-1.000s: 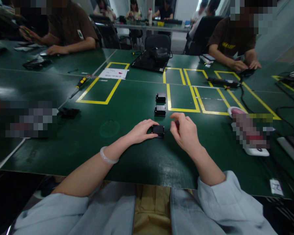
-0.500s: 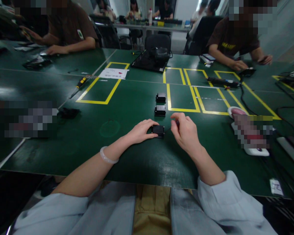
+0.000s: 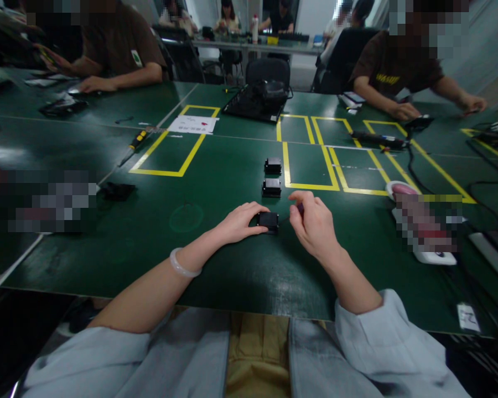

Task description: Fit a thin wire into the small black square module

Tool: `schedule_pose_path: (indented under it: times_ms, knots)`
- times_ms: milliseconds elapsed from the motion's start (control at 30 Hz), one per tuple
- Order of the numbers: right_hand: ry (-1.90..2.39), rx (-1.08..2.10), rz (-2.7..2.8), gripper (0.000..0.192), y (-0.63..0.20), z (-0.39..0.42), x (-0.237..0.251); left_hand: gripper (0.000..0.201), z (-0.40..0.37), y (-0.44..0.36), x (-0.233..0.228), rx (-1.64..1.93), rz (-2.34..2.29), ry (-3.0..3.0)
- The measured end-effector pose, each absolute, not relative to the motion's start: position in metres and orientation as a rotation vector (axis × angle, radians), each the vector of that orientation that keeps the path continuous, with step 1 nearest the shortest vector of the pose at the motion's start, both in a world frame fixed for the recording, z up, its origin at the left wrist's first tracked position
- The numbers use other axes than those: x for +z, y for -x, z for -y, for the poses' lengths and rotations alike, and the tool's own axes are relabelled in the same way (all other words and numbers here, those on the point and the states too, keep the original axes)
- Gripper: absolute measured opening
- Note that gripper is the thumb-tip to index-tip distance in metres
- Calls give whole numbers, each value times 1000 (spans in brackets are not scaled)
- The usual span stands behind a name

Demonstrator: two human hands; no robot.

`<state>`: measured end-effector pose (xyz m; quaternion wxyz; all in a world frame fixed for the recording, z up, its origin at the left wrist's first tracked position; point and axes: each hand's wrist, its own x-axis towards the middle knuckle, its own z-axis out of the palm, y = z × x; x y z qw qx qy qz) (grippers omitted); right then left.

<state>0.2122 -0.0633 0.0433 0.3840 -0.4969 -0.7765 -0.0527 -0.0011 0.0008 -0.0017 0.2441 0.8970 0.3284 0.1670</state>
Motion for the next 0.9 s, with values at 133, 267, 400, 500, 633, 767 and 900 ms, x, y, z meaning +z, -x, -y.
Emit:
schedule_pose_path:
  times_ms: [133,267,400,500,633,767,900]
  knots:
    - [1286,-128,1981,16,-213,64,44,39,0,1,-1,464,-896,-2439]
    - [1290,-134,1983,12,-212,64,44,39,0,0,0,460,-893,-2430]
    - [1258,-151,1963,15,-211,63,45,40,0,0,-1,468,-889,-2433]
    - [1256,-131,1956,17,-211,62,43,40,0,1,-2,477,-888,-2439]
    - [1263,-111,1958,17,-212,63,42,39,-1,1,-2,476,-893,-2443]
    - [1279,-127,1966,15,-213,63,41,38,0,1,-1,457,-894,-2441]
    - [1257,-161,1948,13,-213,61,38,38,1,1,0,453,-886,-2433]
